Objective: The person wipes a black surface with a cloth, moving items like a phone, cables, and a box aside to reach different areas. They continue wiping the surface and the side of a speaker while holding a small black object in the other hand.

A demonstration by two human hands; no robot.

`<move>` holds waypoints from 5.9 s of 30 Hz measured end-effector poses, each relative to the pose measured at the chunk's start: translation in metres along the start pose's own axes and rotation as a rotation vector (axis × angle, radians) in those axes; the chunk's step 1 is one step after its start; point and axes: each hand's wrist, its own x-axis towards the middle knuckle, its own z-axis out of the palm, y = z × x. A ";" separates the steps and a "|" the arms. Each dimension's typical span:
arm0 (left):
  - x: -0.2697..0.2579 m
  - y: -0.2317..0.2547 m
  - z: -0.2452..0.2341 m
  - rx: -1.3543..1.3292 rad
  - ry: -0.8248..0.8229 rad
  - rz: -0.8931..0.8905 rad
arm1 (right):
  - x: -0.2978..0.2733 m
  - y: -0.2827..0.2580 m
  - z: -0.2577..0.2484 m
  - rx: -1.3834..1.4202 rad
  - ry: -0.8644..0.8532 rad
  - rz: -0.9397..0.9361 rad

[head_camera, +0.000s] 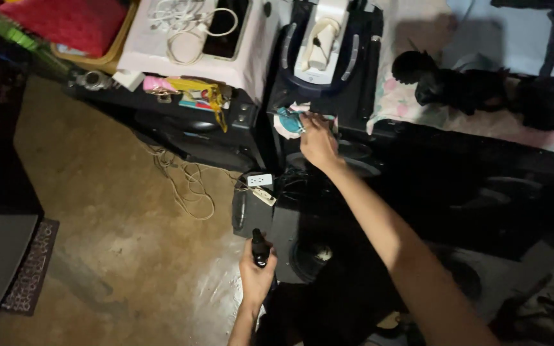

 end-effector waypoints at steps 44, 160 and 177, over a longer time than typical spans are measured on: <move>0.206 0.021 -0.161 -0.060 -0.190 0.275 | 0.025 -0.030 -0.004 -0.411 -0.105 0.331; 0.479 0.168 -0.063 0.130 -1.330 0.196 | 0.224 -0.051 -0.075 -0.012 0.050 1.136; 0.450 0.180 -0.046 -0.065 -1.396 0.350 | 0.177 -0.084 -0.171 -0.031 0.224 0.704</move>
